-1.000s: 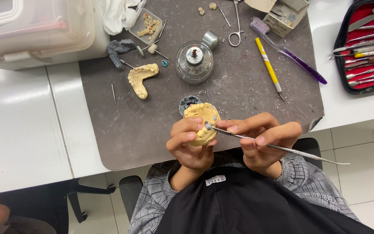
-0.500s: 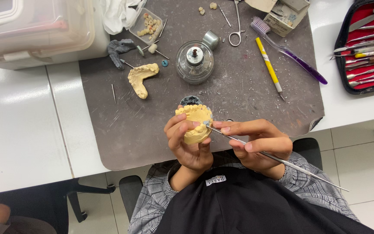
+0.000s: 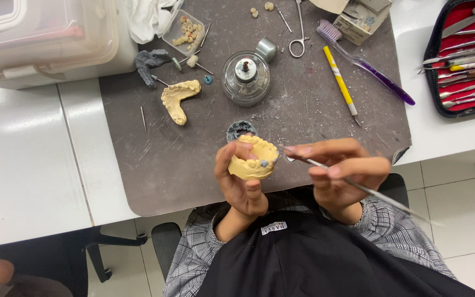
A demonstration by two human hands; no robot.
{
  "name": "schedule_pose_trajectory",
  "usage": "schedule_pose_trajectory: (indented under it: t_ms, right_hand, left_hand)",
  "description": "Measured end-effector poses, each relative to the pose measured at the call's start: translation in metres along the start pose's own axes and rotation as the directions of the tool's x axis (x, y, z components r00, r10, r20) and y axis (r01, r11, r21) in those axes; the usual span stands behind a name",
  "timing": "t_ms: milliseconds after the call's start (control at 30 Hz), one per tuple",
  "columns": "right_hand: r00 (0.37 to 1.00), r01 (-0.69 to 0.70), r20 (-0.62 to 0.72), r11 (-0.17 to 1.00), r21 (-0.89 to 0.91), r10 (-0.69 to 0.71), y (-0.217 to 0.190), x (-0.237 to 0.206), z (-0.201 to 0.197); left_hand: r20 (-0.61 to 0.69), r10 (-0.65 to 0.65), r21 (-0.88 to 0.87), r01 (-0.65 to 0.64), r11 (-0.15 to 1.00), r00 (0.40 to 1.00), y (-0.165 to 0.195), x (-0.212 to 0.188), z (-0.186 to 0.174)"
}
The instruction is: The person holds a yellow dental cast of an upper jaw in one hand and uses a heated waxing instrument to apply and shape small amounts of blue wax onto the teeth on the cast. They rotate the cast repeatedly to reach different tooth surfaces and continue adding wax across the arch.
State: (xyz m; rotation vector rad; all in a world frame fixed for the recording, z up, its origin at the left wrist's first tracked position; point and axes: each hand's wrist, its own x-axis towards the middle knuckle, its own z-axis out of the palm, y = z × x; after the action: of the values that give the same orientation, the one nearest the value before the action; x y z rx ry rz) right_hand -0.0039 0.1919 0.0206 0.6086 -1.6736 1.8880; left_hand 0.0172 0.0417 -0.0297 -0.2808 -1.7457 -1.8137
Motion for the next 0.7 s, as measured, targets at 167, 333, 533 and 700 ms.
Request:
schedule_pose_trajectory:
  t_ms: [167,333,533,700]
  right_hand:
    - [1.000,-0.029,-0.011,1.000,0.000,0.029,0.001,0.013,-0.009]
    - [0.853,0.184,0.520,0.958,-0.220,-0.044,-0.009,0.025,-0.015]
    - [0.833,0.216,0.553,0.936,-0.276,-0.029,0.000,0.025,-0.004]
    - [0.852,0.204,0.518,0.960,-0.194,-0.076,-0.003,0.029,-0.008]
  left_hand:
    - [0.011,-0.215,-0.319,0.207,0.925,0.977,0.002,0.002,0.001]
    - [0.017,-0.255,-0.298,0.248,0.922,0.967,0.003,0.003,0.001]
    - [0.014,-0.227,-0.256,0.223,0.941,0.974,0.002,0.001,-0.002]
    - [0.034,-0.239,-0.266,0.239,0.934,0.971,0.002,-0.001,-0.002]
